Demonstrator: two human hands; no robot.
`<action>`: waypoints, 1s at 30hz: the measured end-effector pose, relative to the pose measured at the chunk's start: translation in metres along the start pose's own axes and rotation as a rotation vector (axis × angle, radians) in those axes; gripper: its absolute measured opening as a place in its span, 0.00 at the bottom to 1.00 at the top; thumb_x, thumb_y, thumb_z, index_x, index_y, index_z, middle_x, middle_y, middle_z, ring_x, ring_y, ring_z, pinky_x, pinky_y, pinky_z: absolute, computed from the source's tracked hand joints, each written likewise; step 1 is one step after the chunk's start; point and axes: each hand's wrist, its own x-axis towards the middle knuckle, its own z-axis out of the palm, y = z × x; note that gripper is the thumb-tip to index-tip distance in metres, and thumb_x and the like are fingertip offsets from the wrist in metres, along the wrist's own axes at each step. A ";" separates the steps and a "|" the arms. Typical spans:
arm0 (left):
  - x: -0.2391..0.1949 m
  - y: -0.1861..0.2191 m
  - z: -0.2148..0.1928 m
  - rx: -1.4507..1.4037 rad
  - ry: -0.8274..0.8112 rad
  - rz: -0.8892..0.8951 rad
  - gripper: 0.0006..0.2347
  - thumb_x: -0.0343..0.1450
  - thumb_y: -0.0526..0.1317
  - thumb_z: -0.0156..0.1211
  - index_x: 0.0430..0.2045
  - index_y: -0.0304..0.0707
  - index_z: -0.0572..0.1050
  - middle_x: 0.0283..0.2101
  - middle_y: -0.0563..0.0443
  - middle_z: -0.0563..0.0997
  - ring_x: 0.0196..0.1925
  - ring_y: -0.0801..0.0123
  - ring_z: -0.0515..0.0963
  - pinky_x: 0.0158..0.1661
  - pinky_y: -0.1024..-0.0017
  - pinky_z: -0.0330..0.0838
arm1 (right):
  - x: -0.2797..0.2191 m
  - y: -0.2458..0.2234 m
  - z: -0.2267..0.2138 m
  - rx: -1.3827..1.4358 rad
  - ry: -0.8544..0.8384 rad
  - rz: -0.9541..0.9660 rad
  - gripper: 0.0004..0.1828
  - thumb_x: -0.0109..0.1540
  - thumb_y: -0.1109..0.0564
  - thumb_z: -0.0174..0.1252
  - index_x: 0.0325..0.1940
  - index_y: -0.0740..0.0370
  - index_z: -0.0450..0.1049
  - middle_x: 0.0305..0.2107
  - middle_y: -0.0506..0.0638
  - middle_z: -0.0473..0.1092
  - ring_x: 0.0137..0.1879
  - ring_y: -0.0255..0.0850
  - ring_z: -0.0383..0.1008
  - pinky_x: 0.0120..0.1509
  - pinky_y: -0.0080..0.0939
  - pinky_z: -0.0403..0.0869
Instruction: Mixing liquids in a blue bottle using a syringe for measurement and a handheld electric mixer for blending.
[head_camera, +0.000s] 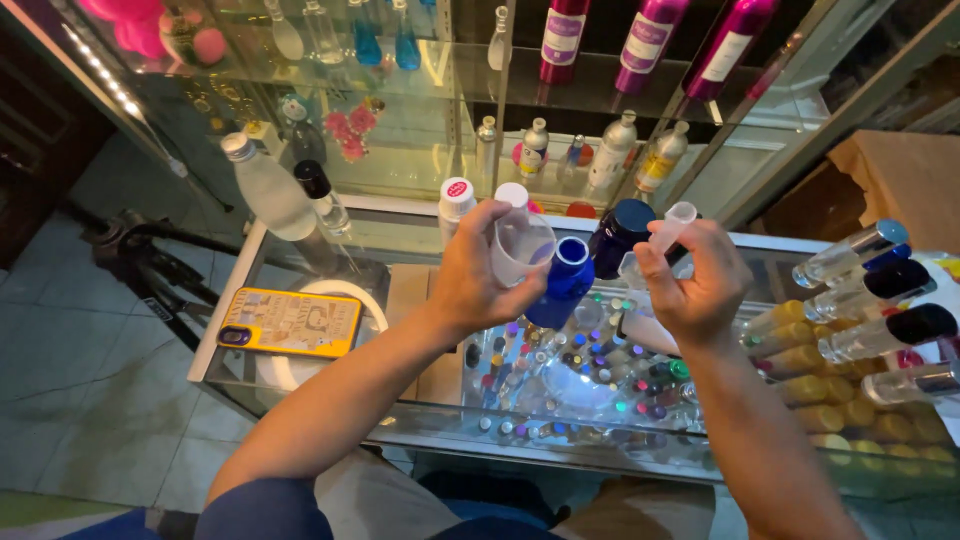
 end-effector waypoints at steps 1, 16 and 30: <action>0.001 0.000 0.003 -0.006 -0.005 -0.003 0.32 0.61 0.38 0.75 0.56 0.28 0.64 0.40 0.42 0.81 0.39 0.50 0.84 0.41 0.62 0.78 | 0.000 0.001 0.001 -0.006 -0.001 0.006 0.15 0.69 0.51 0.70 0.36 0.64 0.80 0.31 0.52 0.77 0.32 0.47 0.74 0.45 0.44 0.75; -0.011 -0.003 0.008 -0.066 -0.030 0.034 0.30 0.64 0.40 0.74 0.55 0.27 0.62 0.42 0.42 0.82 0.33 0.54 0.82 0.34 0.64 0.78 | -0.012 0.007 0.006 0.406 -0.066 0.135 0.26 0.62 0.52 0.68 0.49 0.83 0.74 0.26 0.59 0.74 0.25 0.41 0.70 0.41 0.43 0.76; 0.000 0.004 -0.015 -0.099 -0.262 0.069 0.28 0.74 0.41 0.68 0.61 0.35 0.54 0.46 0.42 0.71 0.37 0.64 0.74 0.40 0.69 0.72 | -0.008 0.008 0.010 0.876 0.082 0.712 0.15 0.65 0.48 0.67 0.44 0.52 0.68 0.33 0.47 0.68 0.37 0.36 0.71 0.38 0.37 0.71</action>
